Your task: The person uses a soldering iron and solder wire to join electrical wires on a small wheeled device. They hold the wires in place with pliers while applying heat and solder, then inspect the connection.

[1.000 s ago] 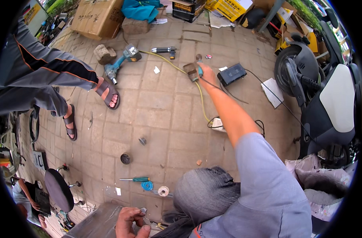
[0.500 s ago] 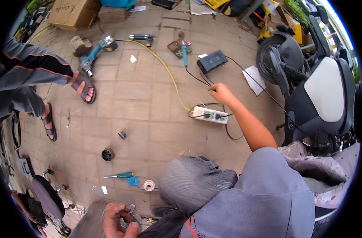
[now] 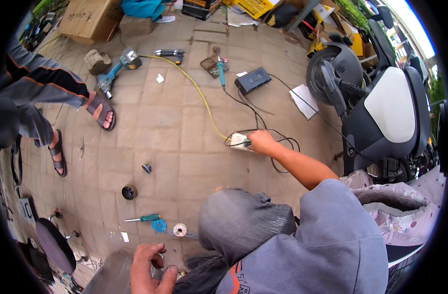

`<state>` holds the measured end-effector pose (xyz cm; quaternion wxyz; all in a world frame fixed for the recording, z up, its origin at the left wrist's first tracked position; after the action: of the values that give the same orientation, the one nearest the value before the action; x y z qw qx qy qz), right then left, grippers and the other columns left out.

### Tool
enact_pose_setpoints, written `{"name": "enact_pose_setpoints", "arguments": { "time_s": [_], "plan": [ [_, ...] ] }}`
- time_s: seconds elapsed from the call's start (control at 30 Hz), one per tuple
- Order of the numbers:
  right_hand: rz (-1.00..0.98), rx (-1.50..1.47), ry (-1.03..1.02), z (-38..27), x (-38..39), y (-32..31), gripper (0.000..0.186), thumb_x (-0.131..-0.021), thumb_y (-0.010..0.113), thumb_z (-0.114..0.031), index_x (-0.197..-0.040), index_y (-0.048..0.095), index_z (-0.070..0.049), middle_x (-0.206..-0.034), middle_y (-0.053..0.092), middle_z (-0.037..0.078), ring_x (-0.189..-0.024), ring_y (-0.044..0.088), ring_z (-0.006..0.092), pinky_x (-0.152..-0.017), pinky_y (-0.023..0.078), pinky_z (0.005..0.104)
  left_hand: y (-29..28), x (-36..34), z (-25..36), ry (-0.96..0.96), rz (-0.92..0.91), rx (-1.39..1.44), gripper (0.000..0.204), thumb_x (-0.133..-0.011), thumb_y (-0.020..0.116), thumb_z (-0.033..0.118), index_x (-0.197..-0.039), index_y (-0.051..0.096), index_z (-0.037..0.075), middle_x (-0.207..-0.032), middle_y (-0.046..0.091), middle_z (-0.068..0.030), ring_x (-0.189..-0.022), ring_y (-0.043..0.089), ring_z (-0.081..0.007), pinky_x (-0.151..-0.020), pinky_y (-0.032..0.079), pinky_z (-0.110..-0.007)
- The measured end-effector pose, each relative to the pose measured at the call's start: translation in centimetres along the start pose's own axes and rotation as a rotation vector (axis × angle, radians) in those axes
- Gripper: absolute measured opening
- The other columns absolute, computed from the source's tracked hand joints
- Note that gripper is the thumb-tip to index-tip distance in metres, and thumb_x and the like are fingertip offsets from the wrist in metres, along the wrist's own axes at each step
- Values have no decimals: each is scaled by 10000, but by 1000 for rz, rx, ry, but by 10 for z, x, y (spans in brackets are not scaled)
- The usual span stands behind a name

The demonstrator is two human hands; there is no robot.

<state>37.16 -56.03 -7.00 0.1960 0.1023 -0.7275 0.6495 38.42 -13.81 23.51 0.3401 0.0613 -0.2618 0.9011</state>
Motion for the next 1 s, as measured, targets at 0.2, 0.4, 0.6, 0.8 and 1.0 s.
{"name": "enact_pose_setpoints", "arguments": {
  "time_s": [0.2,0.4,0.6,0.8,1.0],
  "plan": [
    [-4,-164,230,30,-5,46,216,-711,759,-183,-825,709,-7,-836,683,223,-823,672,384,-773,540,453,-1,-4,-14,17,-26,26,507,-713,713,50,-1200,574,26,-966,587,-107,-741,518,-197,-663,439,-296],
    [7,-286,169,19,-4,6,275,-719,721,-157,-906,669,38,-930,658,275,-901,639,423,-804,517,468,8,-12,-22,-76,-106,35,512,-743,735,89,-1222,567,22,-991,584,-100,-730,505,-179,-658,442,-294],
    [-196,-408,137,27,-21,16,348,-750,745,-214,-975,656,36,-889,685,206,-868,668,312,-773,520,420,11,-9,-18,-61,-83,35,525,-776,740,122,-1257,553,24,-1031,588,-111,-728,509,-193,-665,457,-303],
    [14,-1263,554,70,-49,10,462,-932,606,-406,-1247,538,-76,-893,523,-11,-739,516,72,-578,448,292,17,-10,-29,86,-76,28,484,-885,620,241,-1295,473,30,-1148,554,-190,-1061,560,-381,-871,477,-447],
    [-301,-733,-393,-179,-64,-137,380,-859,680,-235,-1097,624,56,-996,667,145,-876,663,235,-731,530,347,-2,8,-13,-27,64,-127,400,-855,654,232,-1181,554,23,-1072,582,-167,-1019,588,-364,-853,481,-450]
  ]
}}
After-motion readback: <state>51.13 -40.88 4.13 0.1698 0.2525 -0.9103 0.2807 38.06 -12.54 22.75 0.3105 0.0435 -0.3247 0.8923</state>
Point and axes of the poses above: each hand's wrist, its own x-axis away from the middle knuckle, its own y-axis out of the palm, z = x × y, the point moved 8 cm from there along -x, towards the middle knuckle
